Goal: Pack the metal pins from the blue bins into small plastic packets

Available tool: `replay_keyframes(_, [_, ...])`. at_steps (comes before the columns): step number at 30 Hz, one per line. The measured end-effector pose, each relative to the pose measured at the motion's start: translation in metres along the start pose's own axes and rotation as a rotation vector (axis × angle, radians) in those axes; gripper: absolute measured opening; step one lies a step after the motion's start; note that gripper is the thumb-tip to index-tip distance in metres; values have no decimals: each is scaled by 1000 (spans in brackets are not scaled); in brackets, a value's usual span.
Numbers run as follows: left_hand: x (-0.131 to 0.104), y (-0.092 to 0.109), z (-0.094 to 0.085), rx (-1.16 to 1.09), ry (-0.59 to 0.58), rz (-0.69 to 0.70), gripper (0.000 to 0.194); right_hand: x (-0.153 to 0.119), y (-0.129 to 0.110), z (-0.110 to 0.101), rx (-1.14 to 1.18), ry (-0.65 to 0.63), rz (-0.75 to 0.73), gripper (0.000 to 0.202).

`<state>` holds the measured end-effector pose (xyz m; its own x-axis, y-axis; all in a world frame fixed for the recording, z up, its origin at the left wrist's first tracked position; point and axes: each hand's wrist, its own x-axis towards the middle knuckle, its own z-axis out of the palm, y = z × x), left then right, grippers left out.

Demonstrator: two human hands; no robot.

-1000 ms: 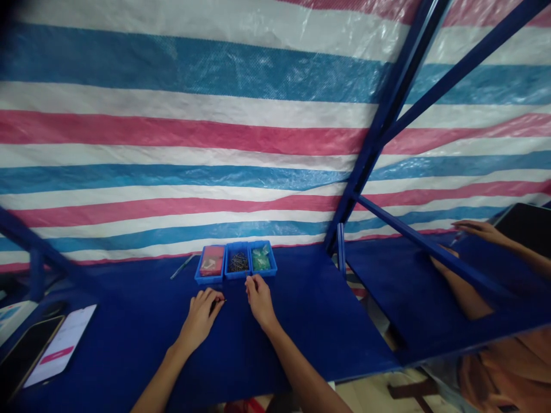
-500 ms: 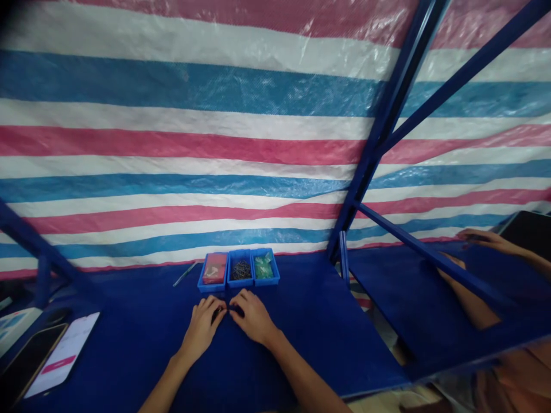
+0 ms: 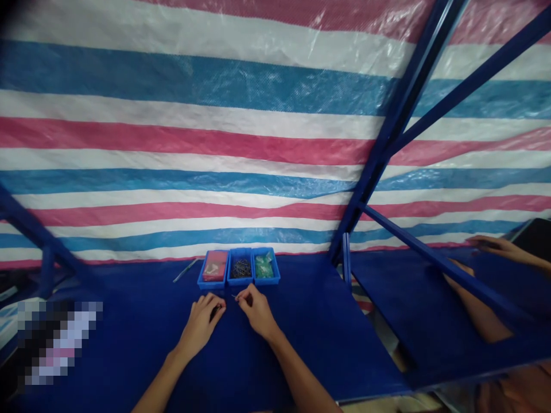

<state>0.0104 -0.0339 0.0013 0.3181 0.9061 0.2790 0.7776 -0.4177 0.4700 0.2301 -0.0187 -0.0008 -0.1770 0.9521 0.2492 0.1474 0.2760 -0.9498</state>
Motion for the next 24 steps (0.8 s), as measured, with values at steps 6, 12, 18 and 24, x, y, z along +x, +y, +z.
replay_keyframes(6, [-1, 0, 2, 18, 44, 8, 18, 2, -1, -7, 173, 51, 89, 25])
replay_keyframes(12, [-1, 0, 3, 36, 74, 5, 13, 2, -4, -9, 175, 44, 81, 10])
replay_keyframes(18, [-1, -1, 4, 33, 79, 7, 15, 2, -4, -11, 157, 20, 89, 22])
replay_keyframes(24, [-2, 4, 1, 48, 72, -6, 16, 6, 5, -13, 242, 34, 113, 24])
